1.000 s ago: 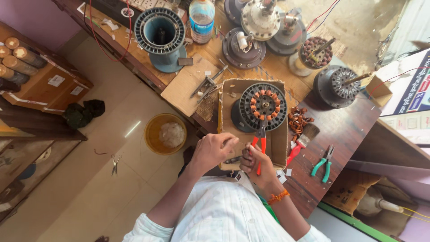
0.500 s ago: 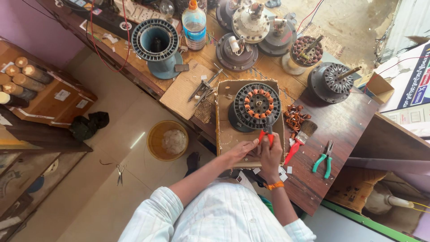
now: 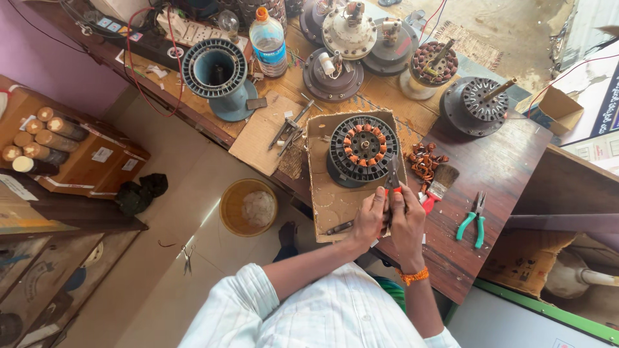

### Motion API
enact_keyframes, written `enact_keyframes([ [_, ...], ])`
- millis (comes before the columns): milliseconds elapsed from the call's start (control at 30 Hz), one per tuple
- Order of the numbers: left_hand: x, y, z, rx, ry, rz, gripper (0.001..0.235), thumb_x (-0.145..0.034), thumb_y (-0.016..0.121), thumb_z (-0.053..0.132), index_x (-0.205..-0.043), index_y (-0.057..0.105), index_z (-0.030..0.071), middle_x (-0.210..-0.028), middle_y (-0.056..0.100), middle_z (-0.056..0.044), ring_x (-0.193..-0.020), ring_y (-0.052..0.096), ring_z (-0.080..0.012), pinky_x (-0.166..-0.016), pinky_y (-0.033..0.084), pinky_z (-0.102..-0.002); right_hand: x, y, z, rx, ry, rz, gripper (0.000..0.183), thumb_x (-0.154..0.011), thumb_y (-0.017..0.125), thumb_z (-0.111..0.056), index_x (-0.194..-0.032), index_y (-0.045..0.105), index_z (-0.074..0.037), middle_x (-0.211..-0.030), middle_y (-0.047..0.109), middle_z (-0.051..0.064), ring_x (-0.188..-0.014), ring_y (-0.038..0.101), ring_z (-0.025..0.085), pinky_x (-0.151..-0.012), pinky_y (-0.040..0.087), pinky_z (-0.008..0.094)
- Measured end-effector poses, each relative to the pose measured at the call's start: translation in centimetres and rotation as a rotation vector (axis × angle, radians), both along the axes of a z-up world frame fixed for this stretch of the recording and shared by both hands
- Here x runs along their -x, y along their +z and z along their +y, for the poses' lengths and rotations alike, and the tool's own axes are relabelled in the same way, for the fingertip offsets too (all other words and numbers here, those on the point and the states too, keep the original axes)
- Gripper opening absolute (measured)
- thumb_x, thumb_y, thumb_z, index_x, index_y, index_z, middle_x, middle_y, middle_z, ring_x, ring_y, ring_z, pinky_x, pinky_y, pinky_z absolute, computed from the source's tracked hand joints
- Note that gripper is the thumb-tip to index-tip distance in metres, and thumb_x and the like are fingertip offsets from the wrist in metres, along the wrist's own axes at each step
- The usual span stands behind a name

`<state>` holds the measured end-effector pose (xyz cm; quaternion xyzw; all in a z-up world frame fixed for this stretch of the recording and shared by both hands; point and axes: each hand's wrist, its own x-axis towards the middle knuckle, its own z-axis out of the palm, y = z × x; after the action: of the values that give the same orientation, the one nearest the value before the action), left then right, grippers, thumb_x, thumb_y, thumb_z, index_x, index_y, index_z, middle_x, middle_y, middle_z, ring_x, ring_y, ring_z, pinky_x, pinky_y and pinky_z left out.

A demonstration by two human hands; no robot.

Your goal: The person uses pliers to remove copper wire segments from a motor stator. They repeatedly cut and pull out wire pieces from the stator slots, placing the removed pieces on the workbench.

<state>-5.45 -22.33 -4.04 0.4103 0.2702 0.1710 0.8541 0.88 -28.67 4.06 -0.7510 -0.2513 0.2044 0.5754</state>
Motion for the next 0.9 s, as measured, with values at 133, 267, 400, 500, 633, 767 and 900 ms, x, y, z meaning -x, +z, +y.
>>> enact_keyframes([
  [133, 0.3, -4.1, 1.2, -0.053, -0.016, 0.032, 0.052, -0.116, 0.039, 0.049, -0.085, 0.049, 0.009, -0.064, 0.041, 0.006, -0.052, 0.037, -0.0084, -0.046, 0.031, -0.029, -1.4, -0.2, -0.9, 0.235, 0.063, -0.202, 0.033, -0.106, 0.055, -0.018, -0.134, 0.068, -0.006, -0.074, 0.059, 0.002, -0.063, 0.052, 0.007, -0.054, 0.043, 0.027],
  [267, 3.9, -3.6, 3.8, -0.334, -0.125, 0.260, 0.058, -0.115, 0.043, 0.050, -0.086, 0.058, 0.002, -0.066, 0.049, 0.002, -0.061, 0.048, -0.0120, -0.056, 0.039, -0.030, -2.6, -1.5, -2.2, 0.397, 0.157, -0.117, 0.036, -0.102, 0.058, -0.020, -0.136, 0.070, -0.012, -0.065, 0.047, 0.006, -0.059, 0.043, 0.010, -0.053, 0.038, 0.031],
  [400, 5.9, 1.7, 7.7, -0.877, -0.030, 0.416, 0.029, -0.099, 0.058, 0.038, -0.112, 0.061, 0.012, -0.091, 0.064, -0.002, -0.082, 0.067, -0.0171, -0.072, 0.052, -0.031, -4.1, -2.3, -2.3, 0.263, 0.143, -0.131, 0.034, -0.102, 0.057, -0.018, -0.132, 0.067, -0.006, -0.075, 0.063, -0.005, -0.065, 0.050, 0.004, -0.057, 0.043, 0.025],
  [500, 5.3, 4.2, 11.2, -1.005, 0.134, 0.481, 0.021, -0.099, 0.060, 0.030, -0.113, 0.060, 0.014, -0.105, 0.061, -0.010, -0.091, 0.069, -0.0216, -0.077, 0.059, -0.034, -5.0, -2.4, -3.0, 0.349, 0.192, 0.059, 0.037, -0.101, 0.056, -0.020, -0.135, 0.066, -0.009, -0.070, 0.050, -0.002, -0.060, 0.043, 0.008, -0.053, 0.037, 0.029],
  [633, 1.7, 4.0, 17.6, -1.142, 0.329, 0.457, 0.022, -0.099, 0.061, 0.032, -0.112, 0.062, 0.014, -0.115, 0.061, -0.011, -0.091, 0.067, -0.0229, -0.075, 0.060, -0.036, -5.8, -1.9, -2.4, 0.389, 0.255, 0.019, 0.037, -0.102, 0.056, -0.023, -0.133, 0.068, -0.007, -0.071, 0.052, -0.001, -0.063, 0.045, 0.008, -0.056, 0.038, 0.028],
  [767, -4.4, 2.1, 22.3, -0.865, -0.047, 0.361, 0.040, -0.100, 0.061, 0.045, -0.124, 0.064, 0.014, -0.121, 0.071, -0.008, -0.110, 0.069, -0.0187, -0.094, 0.056, -0.034, -5.6, -1.4, -0.2, 0.391, 0.272, -0.047, 0.036, -0.102, 0.057, -0.024, -0.132, 0.067, -0.005, -0.070, 0.051, -0.001, -0.064, 0.044, 0.007, -0.055, 0.036, 0.026],
  [900, -6.8, 0.7, 23.5, -0.800, -0.249, 0.185, 0.046, -0.097, 0.065, 0.048, -0.125, 0.075, 0.013, -0.115, 0.081, -0.008, -0.113, 0.074, -0.0172, -0.102, 0.053, -0.032, -6.1, 0.3, 1.3, 0.282, 0.286, 0.386, 0.033, -0.109, 0.056, -0.023, -0.125, 0.069, 0.002, -0.073, 0.043, -0.004, -0.061, 0.037, 0.006, -0.051, 0.027, 0.026],
])
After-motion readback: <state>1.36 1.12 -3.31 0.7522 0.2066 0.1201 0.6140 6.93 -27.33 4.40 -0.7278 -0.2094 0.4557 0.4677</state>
